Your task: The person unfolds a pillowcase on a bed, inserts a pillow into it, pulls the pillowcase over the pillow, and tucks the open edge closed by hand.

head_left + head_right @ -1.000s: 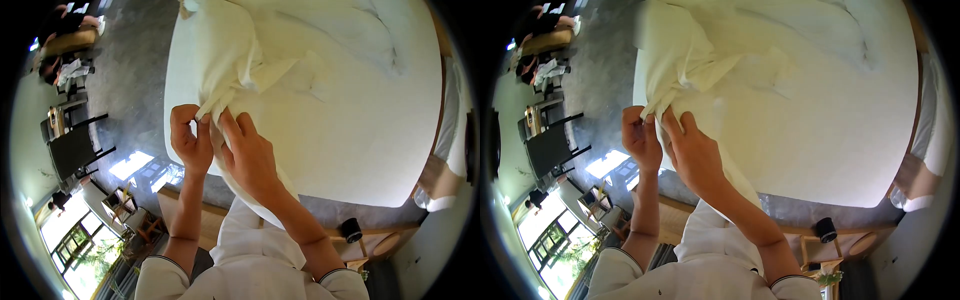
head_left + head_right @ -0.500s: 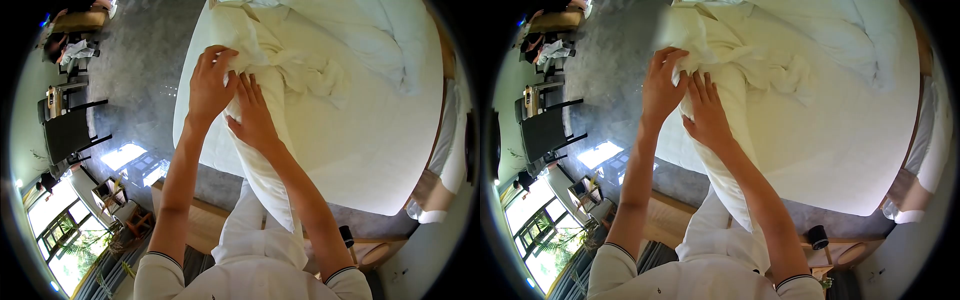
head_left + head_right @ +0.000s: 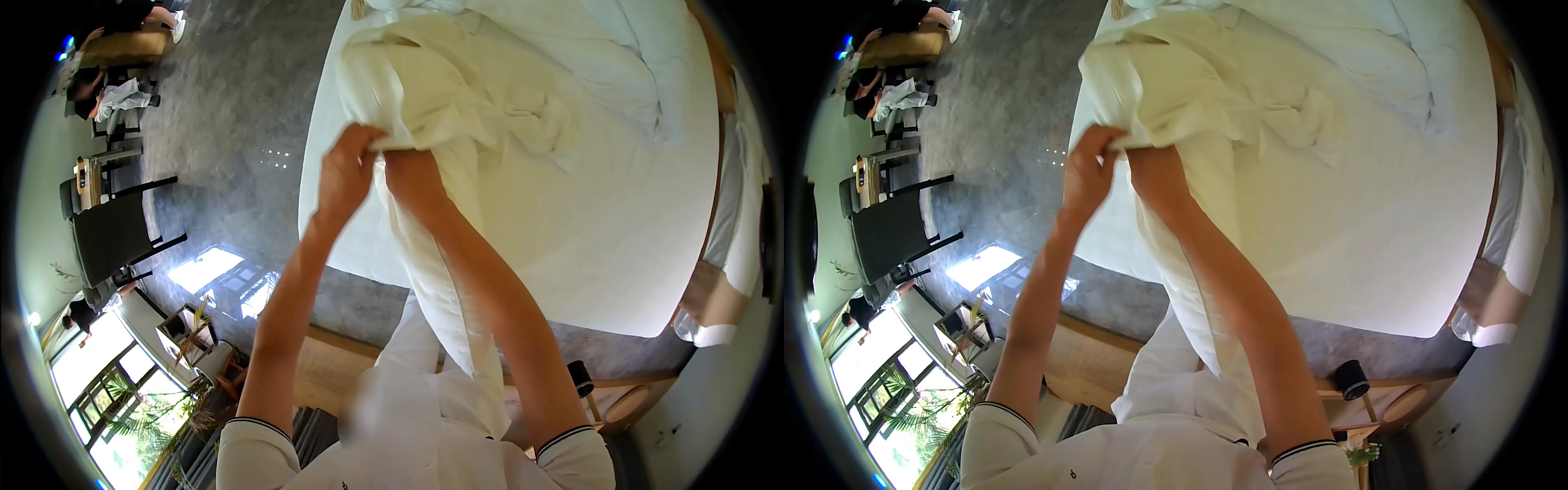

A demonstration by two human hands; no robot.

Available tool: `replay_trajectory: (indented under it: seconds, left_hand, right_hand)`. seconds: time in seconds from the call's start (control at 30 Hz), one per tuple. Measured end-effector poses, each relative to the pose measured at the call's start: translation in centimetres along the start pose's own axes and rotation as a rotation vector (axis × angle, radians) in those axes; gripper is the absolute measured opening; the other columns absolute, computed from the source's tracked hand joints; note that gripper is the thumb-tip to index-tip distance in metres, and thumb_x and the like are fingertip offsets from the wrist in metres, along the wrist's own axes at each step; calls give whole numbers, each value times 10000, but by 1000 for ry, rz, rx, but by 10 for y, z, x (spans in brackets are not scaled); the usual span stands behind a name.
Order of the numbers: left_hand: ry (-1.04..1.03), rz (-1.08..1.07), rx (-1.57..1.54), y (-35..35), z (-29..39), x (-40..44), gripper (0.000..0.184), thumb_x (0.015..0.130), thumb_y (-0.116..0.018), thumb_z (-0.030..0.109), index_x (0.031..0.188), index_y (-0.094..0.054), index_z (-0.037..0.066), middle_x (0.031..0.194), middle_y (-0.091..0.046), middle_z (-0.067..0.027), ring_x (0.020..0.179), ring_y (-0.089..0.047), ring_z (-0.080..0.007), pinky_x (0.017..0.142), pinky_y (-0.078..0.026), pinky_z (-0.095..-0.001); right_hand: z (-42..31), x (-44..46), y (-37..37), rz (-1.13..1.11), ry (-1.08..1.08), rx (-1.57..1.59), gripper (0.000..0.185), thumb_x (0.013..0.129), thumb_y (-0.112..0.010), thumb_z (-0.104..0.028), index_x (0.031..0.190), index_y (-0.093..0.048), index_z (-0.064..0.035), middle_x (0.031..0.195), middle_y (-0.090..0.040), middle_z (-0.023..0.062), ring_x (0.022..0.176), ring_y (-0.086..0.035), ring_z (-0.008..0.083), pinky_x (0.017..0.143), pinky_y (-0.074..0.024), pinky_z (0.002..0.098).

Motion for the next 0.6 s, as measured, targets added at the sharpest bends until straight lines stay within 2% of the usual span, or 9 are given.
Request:
replay_trajectory:
  seconds: [0.1,0.2,0.33,0.37,0.4,0.47,0.53,0.57,0.6]
  left_hand:
    - [25,-56,-77,-2,9,-45,290,933,-672,-149,1166,-732,13,1013,-684,-174,864,-686,-374,753,-559,-424]
    - [97,-89,-136,5,17,-70,295,935,-656,-161,1165,-726,11,988,-675,-156,861,-683,-346,754,-556,-413]
    - [155,270,-36,37,-50,-80,271,973,-655,-136,1205,-697,-2,1025,-696,-129,903,-694,-266,804,-567,-383]
    - [203,317,29,44,-73,-85,264,985,-630,-130,1206,-691,0,1070,-693,-132,943,-698,-277,823,-573,-381]
    - [251,367,97,49,-95,-90,259,997,-605,-125,1207,-686,3,1114,-690,-135,982,-702,-288,843,-580,-380]
    - [347,425,4,47,-141,-105,207,1040,-598,-68,1217,-671,11,1146,-693,-130,1016,-695,-286,867,-575,-378]
    - [579,471,-111,38,-204,-126,165,1063,-610,-18,1214,-668,18,1166,-694,-130,1034,-695,-289,891,-574,-390]
    - [548,372,-47,33,-226,-130,171,1064,-631,16,1231,-665,25,1215,-701,-146,1076,-701,-303,925,-573,-430]
    - [555,372,-49,24,-247,-138,171,1064,-631,16,1231,-665,25,1215,-701,-146,1076,-701,-303,925,-573,-430]
  right_hand:
    - [-3,7,-22,-89,-31,-1,693,908,-773,-106,1561,-557,-25,1447,-663,220,1401,-603,435,1245,-440,568]
    - [-4,4,-51,-336,-141,62,642,946,-761,-153,1548,-574,-30,1438,-671,214,1388,-612,429,1223,-460,543]
    - [-25,-19,-76,-646,-261,285,582,996,-746,-215,1529,-595,-37,1426,-682,207,1371,-624,422,1195,-487,509]
    - [-39,-23,-66,-621,-225,382,568,1009,-742,-231,1525,-601,-38,1422,-685,205,1367,-627,421,1187,-494,501]
    - [-57,-23,-30,-307,33,460,534,1015,-735,-267,1499,-630,-70,1443,-683,197,1374,-626,417,1179,-499,501]
    - [-52,-43,8,-322,-42,599,516,1003,-730,-206,1493,-632,-76,1494,-655,204,1394,-607,430,1176,-498,510]
    - [4,-68,3,-232,-173,513,529,988,-789,-158,1485,-636,-62,1488,-650,173,1379,-617,366,1171,-500,465]
    - [43,-87,-2,-143,-202,361,554,968,-805,-129,1488,-627,-54,1506,-626,171,1416,-581,368,1180,-492,460]
    - [73,-101,-2,-53,-233,205,582,948,-821,-100,1491,-619,-47,1524,-602,168,1453,-545,371,1188,-483,455]
Point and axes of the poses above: each hand's wrist, its own x-axis towards the middle knuckle, its own y-axis out of the back of the hand, z = x × y, the point moved 7 cm from there along x, towards the middle knuckle
